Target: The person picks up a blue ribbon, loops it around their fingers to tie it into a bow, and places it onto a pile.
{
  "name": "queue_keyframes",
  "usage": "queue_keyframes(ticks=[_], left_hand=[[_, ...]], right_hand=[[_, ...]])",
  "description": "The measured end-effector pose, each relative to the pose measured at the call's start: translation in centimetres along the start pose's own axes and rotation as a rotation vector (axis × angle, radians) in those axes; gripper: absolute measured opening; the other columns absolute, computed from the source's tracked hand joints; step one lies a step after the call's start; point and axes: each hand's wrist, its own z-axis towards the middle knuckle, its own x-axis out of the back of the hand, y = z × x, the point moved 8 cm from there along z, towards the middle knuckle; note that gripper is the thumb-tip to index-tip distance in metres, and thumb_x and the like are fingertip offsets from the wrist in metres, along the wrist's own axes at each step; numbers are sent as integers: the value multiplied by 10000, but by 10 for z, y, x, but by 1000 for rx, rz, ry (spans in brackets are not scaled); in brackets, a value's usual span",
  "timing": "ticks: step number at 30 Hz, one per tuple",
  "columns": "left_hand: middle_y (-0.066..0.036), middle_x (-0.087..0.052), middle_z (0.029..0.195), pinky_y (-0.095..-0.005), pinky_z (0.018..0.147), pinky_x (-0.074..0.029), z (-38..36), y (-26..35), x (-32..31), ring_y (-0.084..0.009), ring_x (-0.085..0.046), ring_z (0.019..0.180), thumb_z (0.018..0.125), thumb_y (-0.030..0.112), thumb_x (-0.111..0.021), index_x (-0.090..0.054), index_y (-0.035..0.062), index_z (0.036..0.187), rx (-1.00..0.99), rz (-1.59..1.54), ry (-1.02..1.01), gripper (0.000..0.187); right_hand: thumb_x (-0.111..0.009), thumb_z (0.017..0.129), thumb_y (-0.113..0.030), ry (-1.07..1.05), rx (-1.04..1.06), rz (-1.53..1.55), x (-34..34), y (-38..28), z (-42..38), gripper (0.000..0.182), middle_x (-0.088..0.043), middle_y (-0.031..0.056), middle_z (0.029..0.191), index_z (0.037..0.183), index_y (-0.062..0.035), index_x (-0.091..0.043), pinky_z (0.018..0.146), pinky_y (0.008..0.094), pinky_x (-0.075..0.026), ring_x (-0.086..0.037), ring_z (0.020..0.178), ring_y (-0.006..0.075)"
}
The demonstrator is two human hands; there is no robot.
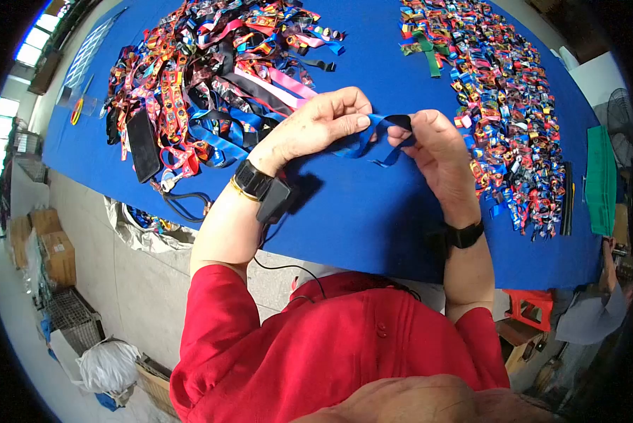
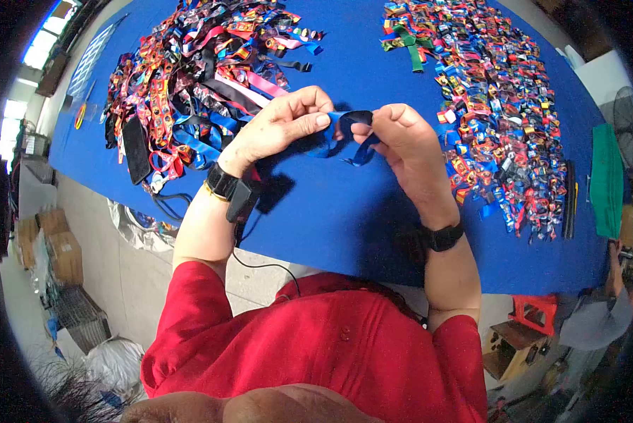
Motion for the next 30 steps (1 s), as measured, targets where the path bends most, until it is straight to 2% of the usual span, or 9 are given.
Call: queue_keyframes(ticks=[2,5,6,12,14,16,20,27,30], left_hand=[[11,-571,781,-243,641,-448,3,-3,-7,-83,-530,689,1029,224,-580,-541,44,1068,-69,-93,-45,188],[7,-559,780,-243,631,-447,1,1,-11,-87,-520,667,1029,223,-577,-533,46,1074,14,-171,-32,188],[21,-544,782,-233,620,-437,1,1,-9,-77,-508,650,1027,250,-585,-535,64,1094,46,-125,-9,205],[80,-538,863,-167,688,-390,-1,2,2,-8,-494,787,893,118,-766,-573,78,1089,88,25,84,279],[59,-556,797,-190,625,-410,-1,-3,8,-24,-502,690,940,178,-716,-612,67,998,130,81,123,163],[15,-610,751,-217,565,-430,-1,-7,13,-51,-517,596,991,228,-647,-640,57,945,163,92,150,178],[-37,-684,826,-224,603,-464,0,-9,15,-71,-579,640,1013,188,-606,-653,31,976,130,1,141,168],[-42,-691,848,-235,663,-489,-2,-6,25,-86,-607,685,1015,183,-602,-657,19,1008,124,-67,231,173],[-38,-683,847,-245,696,-493,-1,-3,27,-88,-603,703,1018,189,-596,-651,15,1007,81,-69,220,182]], right_hand=[[-632,977,-140,80,-21,-100,2,2,-1,149,-700,69,928,1070,-36,-580,670,190,-488,-655,800,96],[-657,961,-128,56,68,-166,10,4,-1,181,-671,34,854,1106,-48,-582,573,163,-390,-604,708,60],[-625,971,-135,86,82,-141,10,5,0,163,-627,2,780,1108,-51,-595,534,172,-323,-531,631,41],[-540,978,-148,84,16,-124,15,-3,-1,175,-513,-17,667,1082,-25,-607,504,205,-315,-450,563,54],[-541,978,-151,121,41,-88,25,-8,-4,179,-484,-15,644,1082,-19,-600,494,214,-307,-426,540,59],[-537,978,-156,191,76,-42,32,-11,-4,184,-457,-13,621,1083,-15,-591,483,224,-297,-396,518,65],[-527,983,-150,378,184,-14,47,-28,-8,177,-431,-7,604,1089,-18,-580,477,240,-279,-368,508,72],[-530,1007,-148,437,407,90,67,-61,-18,161,-444,-7,652,1098,-22,-570,497,248,-301,-387,528,68],[-553,1001,-162,444,367,-32,61,-63,-18,185,-588,26,830,1099,-14,-606,654,235,-408,-529,713,85]])
